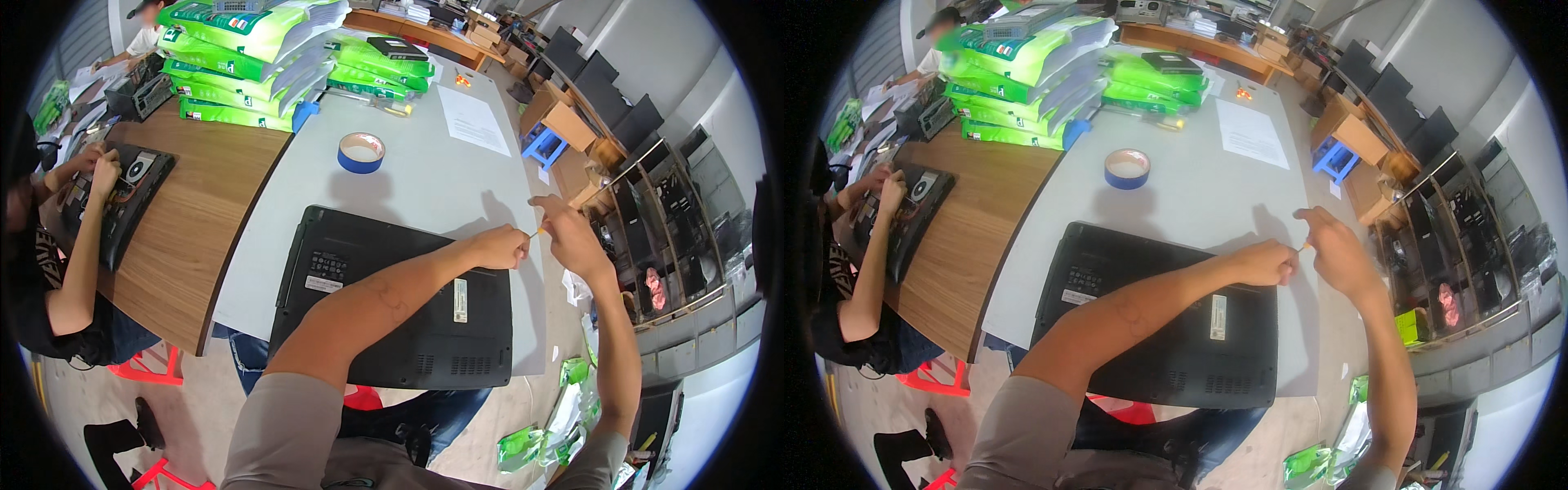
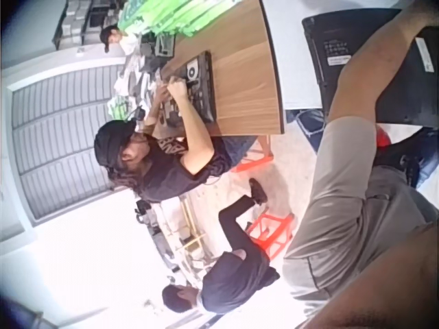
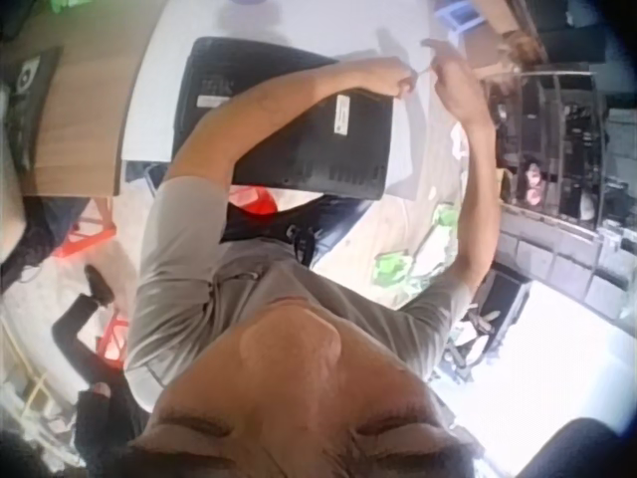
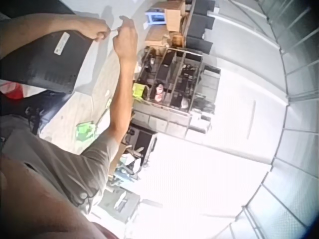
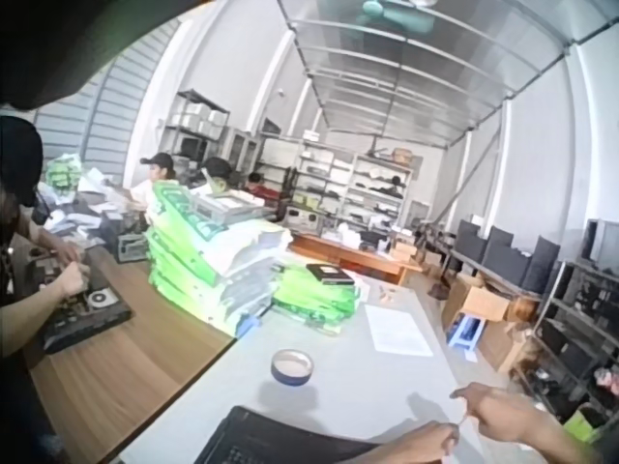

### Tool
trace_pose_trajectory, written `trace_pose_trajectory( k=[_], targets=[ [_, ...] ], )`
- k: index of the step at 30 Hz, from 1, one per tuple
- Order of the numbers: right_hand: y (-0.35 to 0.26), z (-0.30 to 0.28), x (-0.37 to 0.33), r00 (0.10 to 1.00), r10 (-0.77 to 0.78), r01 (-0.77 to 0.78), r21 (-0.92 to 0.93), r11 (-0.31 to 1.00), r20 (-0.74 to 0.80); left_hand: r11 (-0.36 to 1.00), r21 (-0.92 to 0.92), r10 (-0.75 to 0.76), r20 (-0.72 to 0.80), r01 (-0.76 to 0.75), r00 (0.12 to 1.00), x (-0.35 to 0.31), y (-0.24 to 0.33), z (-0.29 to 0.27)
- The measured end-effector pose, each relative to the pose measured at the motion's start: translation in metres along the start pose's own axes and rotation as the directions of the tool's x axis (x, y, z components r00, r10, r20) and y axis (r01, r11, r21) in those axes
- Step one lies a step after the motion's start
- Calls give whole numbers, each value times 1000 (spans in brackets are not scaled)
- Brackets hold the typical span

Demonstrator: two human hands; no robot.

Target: The person disassembles a laptop by opening the screen, removing an internal component by hand, turning the laptop over, removing a plastic panel from the base, and then using a screwdriver to remove several screws from the underside of the chassis.

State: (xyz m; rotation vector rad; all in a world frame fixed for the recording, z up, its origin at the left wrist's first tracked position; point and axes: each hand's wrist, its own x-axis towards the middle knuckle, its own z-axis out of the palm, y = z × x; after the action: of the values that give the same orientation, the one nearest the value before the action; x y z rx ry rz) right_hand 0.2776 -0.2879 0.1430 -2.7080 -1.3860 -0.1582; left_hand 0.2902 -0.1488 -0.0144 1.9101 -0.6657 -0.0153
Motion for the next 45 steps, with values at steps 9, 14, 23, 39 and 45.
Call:
trace_pose_trajectory(
  k=[9,14,23,39,45],
  targets=[
    [-3,-1,6,997,-61,68,-166,984,48,999,24,-39,17,38,999,-3,7,-5],
    [8,-3,1,993,-105,116,-253,960,57,998,42,-47,32,45,998,-5,7,-2],
    [23,-13,-9,995,-1,36,-361,932,97,968,248,-17,-89,39,996,-8,27,7],
    [-80,151,-184,623,731,246,957,154,-278,878,225,-124,-746,423,654,-395,120,-23],
    [-93,163,-188,628,728,282,952,117,-276,977,70,26,-976,199,218,-369,80,45]
  ],
)
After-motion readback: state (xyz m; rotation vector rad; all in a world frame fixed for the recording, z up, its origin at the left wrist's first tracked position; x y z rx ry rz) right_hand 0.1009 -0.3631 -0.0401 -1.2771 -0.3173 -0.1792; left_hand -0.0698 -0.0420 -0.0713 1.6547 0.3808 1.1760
